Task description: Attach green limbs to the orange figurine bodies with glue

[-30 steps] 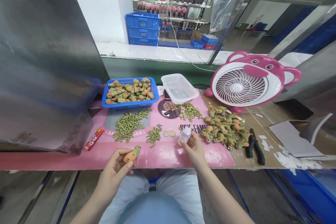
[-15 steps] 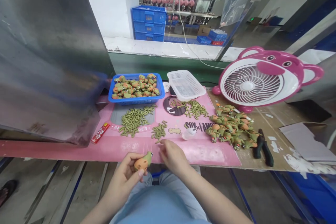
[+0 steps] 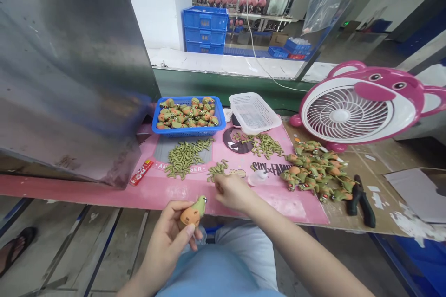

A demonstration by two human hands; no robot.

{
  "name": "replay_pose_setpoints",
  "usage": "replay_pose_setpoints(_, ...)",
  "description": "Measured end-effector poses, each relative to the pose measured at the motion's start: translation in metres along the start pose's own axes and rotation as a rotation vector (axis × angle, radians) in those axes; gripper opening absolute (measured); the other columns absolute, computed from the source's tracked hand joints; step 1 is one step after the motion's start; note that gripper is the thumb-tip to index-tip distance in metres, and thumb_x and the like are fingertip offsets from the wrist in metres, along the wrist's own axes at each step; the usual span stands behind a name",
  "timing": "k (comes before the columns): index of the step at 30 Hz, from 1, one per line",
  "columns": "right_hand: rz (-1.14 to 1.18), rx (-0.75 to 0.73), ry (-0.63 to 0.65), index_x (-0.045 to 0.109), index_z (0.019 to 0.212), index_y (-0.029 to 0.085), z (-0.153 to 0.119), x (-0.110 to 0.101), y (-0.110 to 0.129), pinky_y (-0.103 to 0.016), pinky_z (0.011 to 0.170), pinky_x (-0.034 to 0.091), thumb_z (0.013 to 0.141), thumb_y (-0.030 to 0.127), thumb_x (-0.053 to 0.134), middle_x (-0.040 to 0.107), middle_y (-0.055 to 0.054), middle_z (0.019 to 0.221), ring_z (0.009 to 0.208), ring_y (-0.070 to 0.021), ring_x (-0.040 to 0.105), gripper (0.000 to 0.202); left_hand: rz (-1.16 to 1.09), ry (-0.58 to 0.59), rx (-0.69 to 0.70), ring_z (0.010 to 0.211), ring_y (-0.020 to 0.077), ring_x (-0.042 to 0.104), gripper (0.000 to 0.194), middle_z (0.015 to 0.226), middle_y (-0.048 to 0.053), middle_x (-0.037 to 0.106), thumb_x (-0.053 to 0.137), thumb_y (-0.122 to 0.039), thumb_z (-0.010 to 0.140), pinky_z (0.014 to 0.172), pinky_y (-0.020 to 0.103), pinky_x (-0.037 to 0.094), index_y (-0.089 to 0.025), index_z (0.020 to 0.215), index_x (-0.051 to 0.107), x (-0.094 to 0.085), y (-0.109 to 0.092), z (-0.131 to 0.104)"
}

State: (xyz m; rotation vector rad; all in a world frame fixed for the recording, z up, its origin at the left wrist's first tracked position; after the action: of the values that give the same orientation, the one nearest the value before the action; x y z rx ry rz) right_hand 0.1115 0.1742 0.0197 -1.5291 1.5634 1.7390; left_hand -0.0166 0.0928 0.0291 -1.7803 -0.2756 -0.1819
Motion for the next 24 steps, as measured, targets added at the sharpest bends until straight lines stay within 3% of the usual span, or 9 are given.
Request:
replay_pose_setpoints(4, 0.275, -0.12, -0.124, 0.047, 0.074, 0.015, -0.051, -0.013, 0.019, -0.016, 0.047, 0.047, 0.077, 0.007, 0.048, 0.06, 0.001, 0.059, 0.05, -0.008, 0.059, 0.008, 0.091, 0.086, 0.034, 0.056, 0.0122, 0.059, 0.019, 0.071, -0.001, 0.064, 0.063, -0.023, 0.073, 0.047, 0.021, 0.049, -0.024, 0.092, 0.06, 0.004, 0.001, 0.0)
replay_pose_setpoints(7, 0.725, -0.34, -0.43, 0.047, 0.079, 0.016, -0.087, -0.03, 0.033, -0.016, 0.044, 0.049, 0.08, 0.012, 0.047, 0.059, 0.002, 0.057, 0.043, -0.008, 0.059, 0.004, 0.239, 0.224, 0.146, 0.062, 0.0139, 0.062, 0.021, 0.081, 0.001, 0.063, 0.059, -0.017, 0.074, 0.051, 0.022, 0.052, -0.025, 0.094, 0.06, 0.011, -0.006, 0.002)
replay_pose_setpoints(9, 0.808, -0.381, -0.526, 0.049, 0.082, 0.017, -0.098, -0.032, 0.037, -0.018, 0.045, 0.05, 0.078, 0.009, 0.049, 0.06, 0.002, 0.057, 0.044, -0.0095, 0.06, 0.009, 0.404, 0.307, 0.29, 0.067, 0.0149, 0.062, 0.025, 0.083, 0.002, 0.063, 0.057, -0.012, 0.074, 0.056, 0.023, 0.053, -0.024, 0.095, 0.06, 0.018, -0.016, 0.002)
replay_pose_setpoints(13, 0.806, -0.36, -0.567, 0.05, 0.083, 0.019, -0.101, -0.034, 0.038, -0.02, 0.045, 0.052, 0.077, 0.005, 0.051, 0.061, 0.001, 0.059, 0.046, -0.0121, 0.062, 0.016, 0.662, 0.413, 0.615, 0.077, 0.0158, 0.061, 0.039, 0.086, 0.004, 0.063, 0.052, -0.003, 0.073, 0.061, 0.022, 0.052, -0.024, 0.105, 0.055, 0.035, -0.035, -0.002)
replay_pose_setpoints(15, 0.83, -0.353, -0.568, 0.049, 0.082, 0.019, -0.1, -0.034, 0.037, -0.021, 0.044, 0.052, 0.077, 0.006, 0.052, 0.061, 0.001, 0.058, 0.046, -0.0127, 0.062, 0.015, 0.732, 0.427, 0.694, 0.08, 0.0156, 0.061, 0.04, 0.087, 0.004, 0.063, 0.051, -0.001, 0.073, 0.067, 0.023, 0.052, -0.023, 0.107, 0.052, 0.039, -0.039, -0.004)
replay_pose_setpoints(24, 0.938, -0.276, -0.507, 0.05, 0.079, 0.018, -0.098, -0.026, 0.034, -0.02, 0.045, 0.052, 0.076, 0.009, 0.053, 0.063, -0.002, 0.055, 0.045, -0.0129, 0.062, 0.01, 0.821, 0.512, 0.73, 0.08, 0.0135, 0.061, 0.044, 0.091, 0.006, 0.057, 0.045, 0.001, 0.075, 0.069, 0.021, 0.052, -0.021, 0.113, 0.046, 0.044, -0.04, -0.011)
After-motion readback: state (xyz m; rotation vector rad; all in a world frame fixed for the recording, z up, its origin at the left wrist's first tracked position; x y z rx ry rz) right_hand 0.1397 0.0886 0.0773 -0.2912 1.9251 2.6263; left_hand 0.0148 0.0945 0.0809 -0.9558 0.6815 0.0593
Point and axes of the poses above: each hand's wrist, its own z-axis towards the middle knuckle, its own x-axis out of the palm, y = z × x, the point moved 6 cm from there along z, towards the middle knuckle
